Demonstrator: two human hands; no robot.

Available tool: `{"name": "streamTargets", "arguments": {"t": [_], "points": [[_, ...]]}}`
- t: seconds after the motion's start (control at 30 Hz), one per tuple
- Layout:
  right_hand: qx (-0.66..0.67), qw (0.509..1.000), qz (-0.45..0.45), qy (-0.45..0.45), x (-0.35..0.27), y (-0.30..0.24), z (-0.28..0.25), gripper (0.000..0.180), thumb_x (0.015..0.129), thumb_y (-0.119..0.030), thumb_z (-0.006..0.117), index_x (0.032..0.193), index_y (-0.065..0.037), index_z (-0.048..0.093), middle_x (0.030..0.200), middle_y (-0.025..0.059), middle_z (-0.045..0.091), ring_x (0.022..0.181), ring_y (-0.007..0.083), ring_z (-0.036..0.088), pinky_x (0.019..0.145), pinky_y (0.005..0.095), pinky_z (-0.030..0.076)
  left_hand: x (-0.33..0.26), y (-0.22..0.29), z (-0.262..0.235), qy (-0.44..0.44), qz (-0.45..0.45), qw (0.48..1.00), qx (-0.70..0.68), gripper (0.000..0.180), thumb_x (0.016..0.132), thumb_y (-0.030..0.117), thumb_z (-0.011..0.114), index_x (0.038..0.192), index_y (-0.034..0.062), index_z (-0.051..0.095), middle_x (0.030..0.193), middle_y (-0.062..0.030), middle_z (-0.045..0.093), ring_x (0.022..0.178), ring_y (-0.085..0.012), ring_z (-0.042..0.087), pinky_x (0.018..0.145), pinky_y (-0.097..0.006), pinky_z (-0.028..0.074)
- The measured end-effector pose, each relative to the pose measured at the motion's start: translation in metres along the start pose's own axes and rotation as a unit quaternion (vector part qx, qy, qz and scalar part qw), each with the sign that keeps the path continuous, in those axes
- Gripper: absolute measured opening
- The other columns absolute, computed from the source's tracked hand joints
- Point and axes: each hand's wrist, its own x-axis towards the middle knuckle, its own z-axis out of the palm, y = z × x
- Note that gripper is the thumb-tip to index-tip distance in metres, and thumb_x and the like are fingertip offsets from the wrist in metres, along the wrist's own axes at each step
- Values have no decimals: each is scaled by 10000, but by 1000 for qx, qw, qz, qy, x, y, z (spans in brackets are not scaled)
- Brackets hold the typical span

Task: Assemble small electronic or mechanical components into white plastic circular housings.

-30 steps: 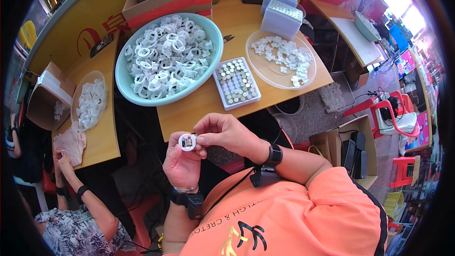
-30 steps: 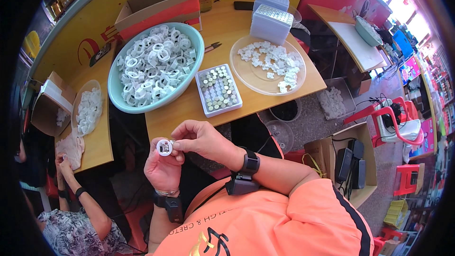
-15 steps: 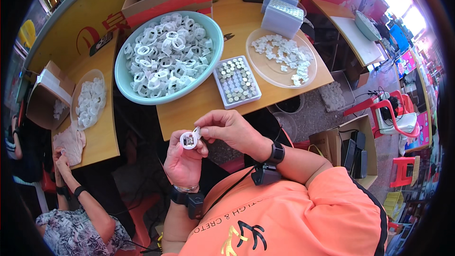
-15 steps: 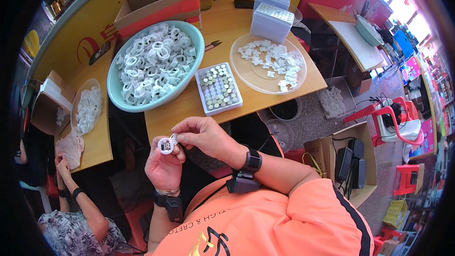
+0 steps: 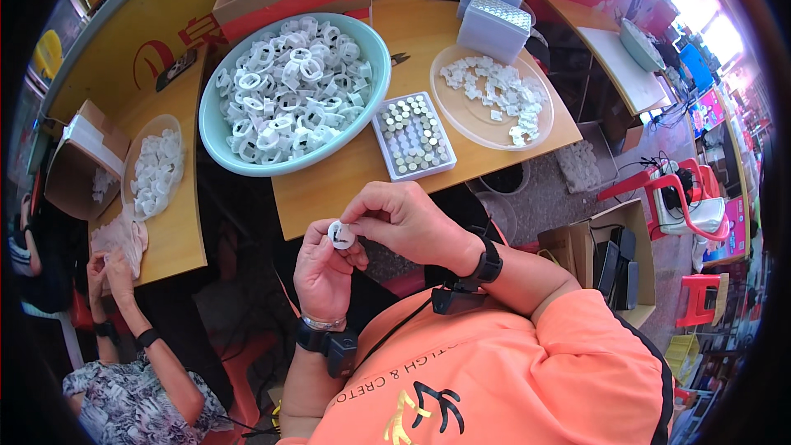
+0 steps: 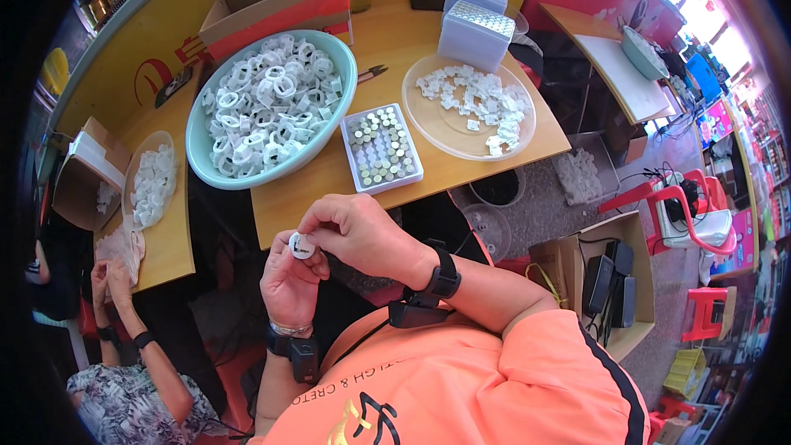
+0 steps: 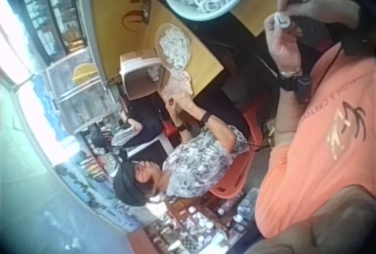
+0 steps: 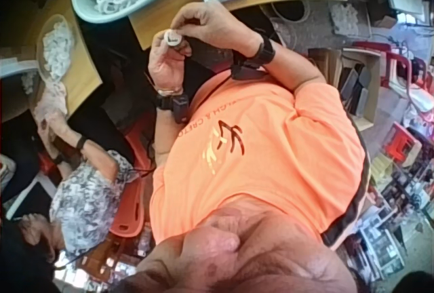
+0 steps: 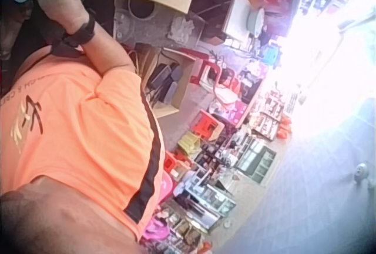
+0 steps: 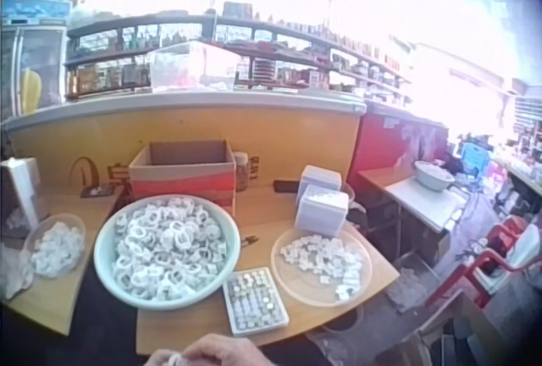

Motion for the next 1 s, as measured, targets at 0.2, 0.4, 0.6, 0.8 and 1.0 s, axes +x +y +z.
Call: {"name": "streamTargets", "arguments": {"t": [0.2,0.4,0.6,0.8,1.0], "points": [[-62,997,-53,13,-1,8,2,75,822,-28,681,895,-15,670,805,80,650,741,193,658,659,285,505,0,0,1,-3,-12,1000,1,241,969,196,479,1110,1,506,853,-116,620,721,-200,614,668,-296,502],[-79,994,-70,13,-3,7,3,91,797,-40,703,881,-22,673,786,82,640,722,213,656,627,300,507,-1,-2,4,-3,-17,1000,-2,238,978,194,473,1111,0,506,860,-114,616,716,-191,605,667,-292,495],[-114,988,-94,38,-2,6,4,98,780,-41,712,868,-20,674,774,86,634,709,221,651,623,303,508,0,-4,5,8,-8,1000,8,231,980,190,475,1104,0,516,867,-108,614,717,-178,599,661,-281,491],[-88,992,-81,46,-2,3,7,70,769,-45,679,831,-18,660,782,130,631,725,286,647,650,348,517,0,0,2,-5,-2,999,34,235,977,188,487,1110,-2,523,886,-95,623,723,-163,598,663,-274,493],[-85,992,-84,48,-2,6,8,66,770,-35,673,832,-18,658,783,132,636,727,283,649,647,346,518,0,1,2,2,9,999,41,236,973,181,493,1120,-2,524,899,-88,631,734,-162,601,678,-279,501]]}}
